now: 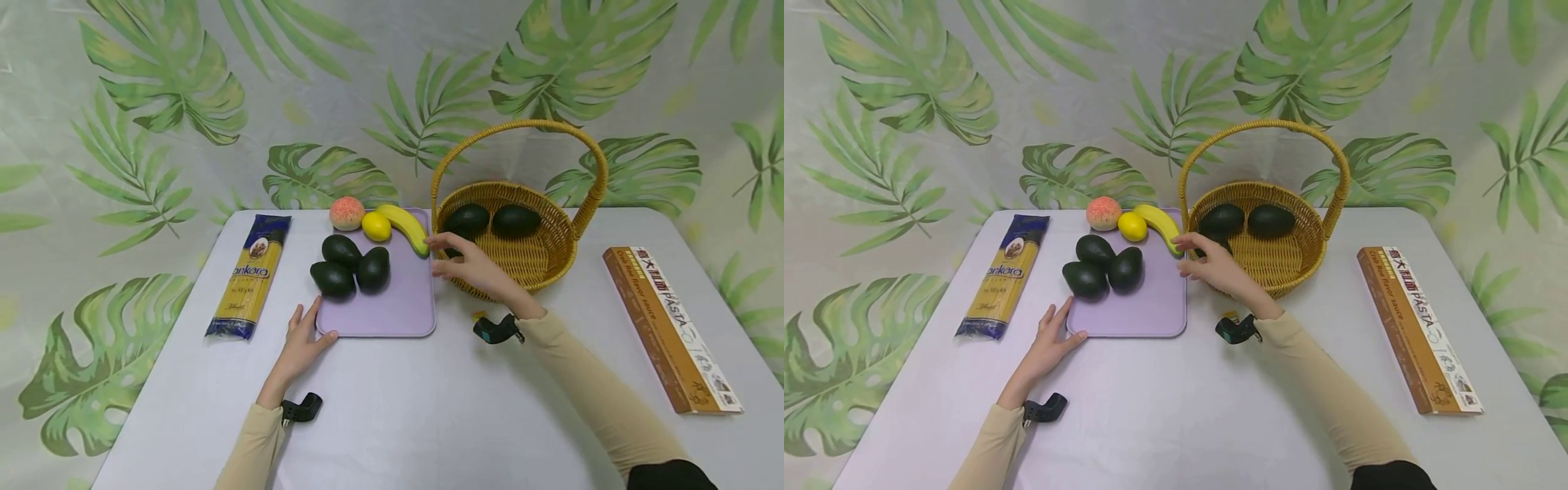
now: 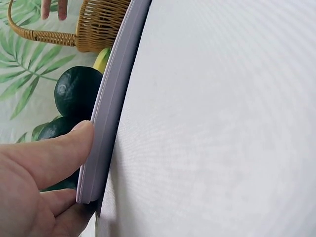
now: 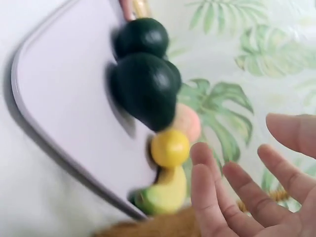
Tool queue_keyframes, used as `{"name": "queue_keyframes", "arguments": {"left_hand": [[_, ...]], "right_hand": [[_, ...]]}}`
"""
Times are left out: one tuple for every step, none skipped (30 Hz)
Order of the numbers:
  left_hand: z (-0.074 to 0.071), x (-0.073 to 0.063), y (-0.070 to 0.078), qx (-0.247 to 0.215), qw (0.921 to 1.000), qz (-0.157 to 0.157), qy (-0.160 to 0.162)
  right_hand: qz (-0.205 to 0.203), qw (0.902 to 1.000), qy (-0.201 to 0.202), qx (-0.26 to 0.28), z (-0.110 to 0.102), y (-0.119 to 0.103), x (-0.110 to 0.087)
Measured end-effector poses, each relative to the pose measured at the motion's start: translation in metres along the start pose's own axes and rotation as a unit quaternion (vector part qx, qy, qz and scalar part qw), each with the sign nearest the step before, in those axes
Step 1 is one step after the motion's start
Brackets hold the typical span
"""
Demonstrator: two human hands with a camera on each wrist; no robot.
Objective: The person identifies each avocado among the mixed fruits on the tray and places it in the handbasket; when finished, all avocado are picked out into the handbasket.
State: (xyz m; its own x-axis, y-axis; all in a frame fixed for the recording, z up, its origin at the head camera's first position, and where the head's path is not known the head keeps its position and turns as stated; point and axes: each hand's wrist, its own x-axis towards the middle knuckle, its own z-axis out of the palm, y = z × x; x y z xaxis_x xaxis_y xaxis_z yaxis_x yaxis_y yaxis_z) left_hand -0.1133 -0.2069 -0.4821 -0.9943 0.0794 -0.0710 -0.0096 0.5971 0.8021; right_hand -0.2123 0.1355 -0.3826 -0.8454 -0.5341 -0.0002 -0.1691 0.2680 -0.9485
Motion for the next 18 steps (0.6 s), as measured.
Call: {"name": "queue_keyframes", "arguments": {"left_hand": [[0.0, 0.0, 0.0, 0.001, 1.0, 0.0, 0.0], [0.0, 0.0, 0.0, 0.0, 1.0, 0.0, 0.001], [0.0, 0.0, 0.0, 0.0, 1.0, 0.0, 0.001], [0.0, 0.0, 0.0, 0.0, 1.0, 0.0, 0.001], [0.0, 0.0, 0.0, 0.0, 1.0, -0.002, -0.001], [-0.001, 0.0, 0.0, 0.0, 1.0, -0.003, -0.002], [-0.001, 0.0, 0.0, -0.002, 1.0, -0.004, -0.002], [-0.001, 0.0, 0.0, -0.003, 1.0, -0.005, -0.003], [-0.001, 0.0, 0.0, -0.002, 1.0, -0.006, -0.004], [-0.001, 0.0, 0.0, -0.002, 1.0, -0.006, -0.006], [-0.001, 0.0, 0.0, -0.002, 1.0, -0.007, -0.006], [-0.001, 0.0, 0.0, -0.001, 0.9999, -0.007, -0.007], [-0.001, 0.0, 0.0, -0.001, 0.9999, -0.008, -0.008], [-0.001, 0.0, 0.001, -0.001, 0.9999, -0.008, -0.008], [-0.001, 0.0, 0.001, -0.001, 0.9999, -0.009, -0.008], [-0.001, 0.0, 0.001, -0.001, 0.9999, -0.008, -0.007], [-0.001, 0.0, 0.001, -0.001, 0.9999, -0.009, -0.007], [-0.001, -0.001, 0.002, 0.0, 0.9999, -0.008, -0.007]], "right_hand": [[-0.003, 1.0, -0.007, -0.004, 0.006, 0.0, 0.003], [-0.004, 0.9998, -0.012, -0.014, 0.012, 0.001, 0.006], [-0.007, 0.9996, -0.018, -0.022, 0.017, 0.0, 0.009], [-0.009, 0.9994, -0.023, -0.026, 0.023, 0.0, 0.012], [-0.012, 0.999, -0.029, -0.032, 0.028, 0.0, 0.015], [-0.017, 0.9985, -0.035, -0.038, 0.034, 0.0, 0.019], [-0.02, 0.9981, -0.04, -0.043, 0.039, 0.0, 0.022], [-0.022, 0.9976, -0.048, -0.045, 0.044, 0.001, 0.026], [-0.027, 0.9972, -0.055, -0.044, 0.048, 0.002, 0.03], [-0.03, 0.9968, -0.058, -0.047, 0.052, 0.004, 0.034], [-0.032, 0.9963, -0.059, -0.053, 0.056, 0.006, 0.038], [-0.034, 0.9958, -0.06, -0.061, 0.059, 0.007, 0.042], [-0.035, 0.9953, -0.06, -0.069, 0.062, 0.009, 0.045], [-0.033, 0.9948, -0.058, -0.076, 0.065, 0.01, 0.048], [-0.032, 0.9944, -0.054, -0.085, 0.068, 0.011, 0.051], [-0.028, 0.9938, -0.05, -0.095, 0.07, 0.012, 0.054], [-0.023, 0.9937, -0.047, -0.099, 0.072, 0.012, 0.056], [-0.021, 0.993, -0.043, -0.108, 0.074, 0.012, 0.059]]}}
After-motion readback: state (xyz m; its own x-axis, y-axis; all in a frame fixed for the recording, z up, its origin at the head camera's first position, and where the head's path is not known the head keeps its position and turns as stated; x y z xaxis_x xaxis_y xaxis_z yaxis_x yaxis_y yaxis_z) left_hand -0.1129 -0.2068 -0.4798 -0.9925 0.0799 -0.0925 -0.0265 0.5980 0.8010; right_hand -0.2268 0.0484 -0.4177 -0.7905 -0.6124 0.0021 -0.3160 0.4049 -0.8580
